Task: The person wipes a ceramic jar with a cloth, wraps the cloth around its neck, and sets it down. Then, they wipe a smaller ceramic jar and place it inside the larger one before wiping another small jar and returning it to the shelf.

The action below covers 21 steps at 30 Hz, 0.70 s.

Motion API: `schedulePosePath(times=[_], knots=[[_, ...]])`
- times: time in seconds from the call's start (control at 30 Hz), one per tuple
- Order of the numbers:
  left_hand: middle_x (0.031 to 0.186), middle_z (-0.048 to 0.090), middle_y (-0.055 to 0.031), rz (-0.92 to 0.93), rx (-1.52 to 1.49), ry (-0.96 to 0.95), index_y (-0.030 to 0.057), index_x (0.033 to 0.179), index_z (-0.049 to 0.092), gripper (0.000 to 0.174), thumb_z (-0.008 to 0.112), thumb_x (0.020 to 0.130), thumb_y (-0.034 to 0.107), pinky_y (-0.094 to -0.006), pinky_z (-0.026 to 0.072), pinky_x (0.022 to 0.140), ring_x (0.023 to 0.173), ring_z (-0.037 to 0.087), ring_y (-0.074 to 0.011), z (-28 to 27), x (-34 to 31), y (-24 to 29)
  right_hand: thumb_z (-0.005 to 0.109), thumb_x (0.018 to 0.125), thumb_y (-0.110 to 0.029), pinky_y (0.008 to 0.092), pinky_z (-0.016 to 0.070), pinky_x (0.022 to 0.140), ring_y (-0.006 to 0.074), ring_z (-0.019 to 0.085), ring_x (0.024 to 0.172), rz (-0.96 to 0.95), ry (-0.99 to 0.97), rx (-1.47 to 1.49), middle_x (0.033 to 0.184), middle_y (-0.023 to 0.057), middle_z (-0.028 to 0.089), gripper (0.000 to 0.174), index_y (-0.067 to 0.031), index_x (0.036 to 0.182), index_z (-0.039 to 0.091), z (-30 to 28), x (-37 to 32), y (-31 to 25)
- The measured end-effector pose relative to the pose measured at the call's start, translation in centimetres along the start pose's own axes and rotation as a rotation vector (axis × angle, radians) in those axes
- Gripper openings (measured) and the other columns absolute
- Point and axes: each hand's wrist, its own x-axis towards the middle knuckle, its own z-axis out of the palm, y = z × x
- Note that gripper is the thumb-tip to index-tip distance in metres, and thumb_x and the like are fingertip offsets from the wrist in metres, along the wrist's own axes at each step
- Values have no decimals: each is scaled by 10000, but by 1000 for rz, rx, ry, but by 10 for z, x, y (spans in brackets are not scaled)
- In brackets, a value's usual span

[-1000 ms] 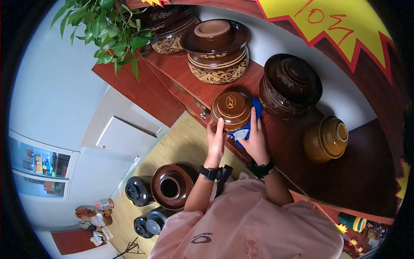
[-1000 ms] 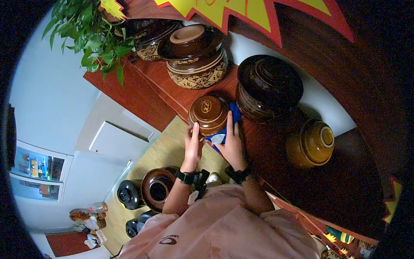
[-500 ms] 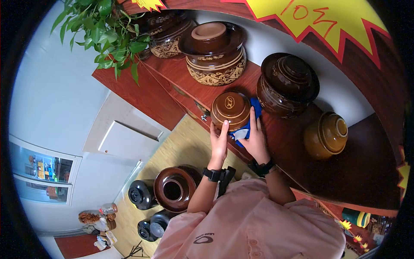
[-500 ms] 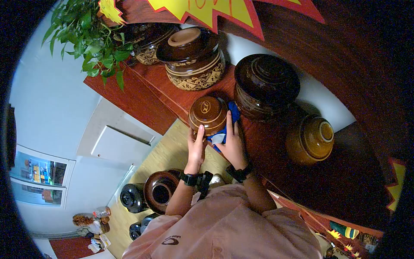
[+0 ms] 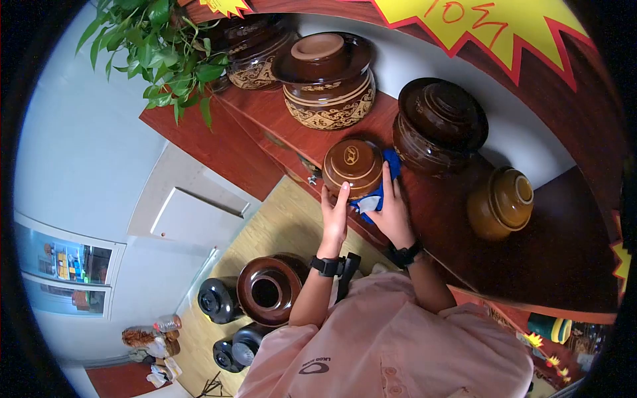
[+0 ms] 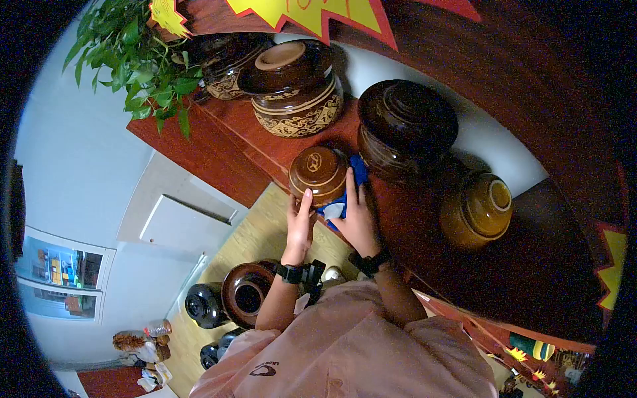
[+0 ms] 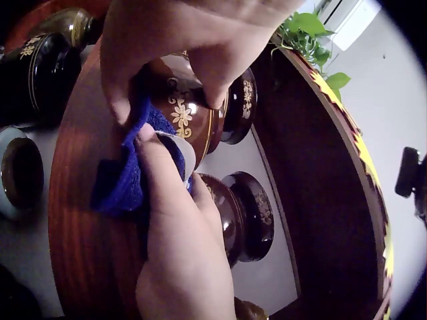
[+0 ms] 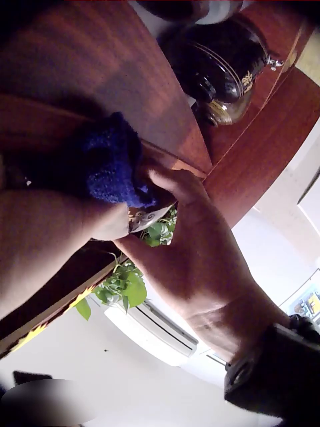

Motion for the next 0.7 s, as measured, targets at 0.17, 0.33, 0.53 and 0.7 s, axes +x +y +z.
schedulePosePath(times=[0.17, 0.33, 0.53, 0.7], knots=[[1203, 540, -118, -5, 1, 12, -5, 1431, 227, 845, 695, 847, 385, -233, 488, 655, 936, 569, -133, 1, -2, 4, 754, 676, -73, 466, 375, 1026, 490, 358, 1271, -30, 18, 7, 1417, 323, 299, 1048, -80, 1494, 98, 1, 0, 0], [1193, 555, -106, -54, 34, -56, 33, 1424, 278, 780, 684, 851, 372, -239, 504, 700, 966, 585, -145, -11, 4, 11, 745, 678, -54, 464, 368, 1037, 483, 348, 1283, -22, 19, 107, 1417, 318, 305, 1043, -79, 1494, 96, 2, 1, -2], [1274, 522, -57, -147, 158, -127, 88, 1406, 349, 712, 621, 857, 450, -278, 452, 798, 1094, 527, -151, -17, 8, 39, 755, 692, -88, 449, 367, 1037, 451, 365, 1291, -19, 37, 185, 1417, 309, 322, 1009, -41, 1481, 127, -1, 1, -9], [1242, 539, -59, -150, 187, -198, 87, 1389, 364, 648, 584, 877, 418, -270, 489, 769, 1052, 553, -141, -23, 22, 43, 723, 688, -35, 460, 335, 1059, 455, 318, 1316, -5, 45, 244, 1438, 311, 282, 989, -105, 1493, 154, 2, -2, -8]])
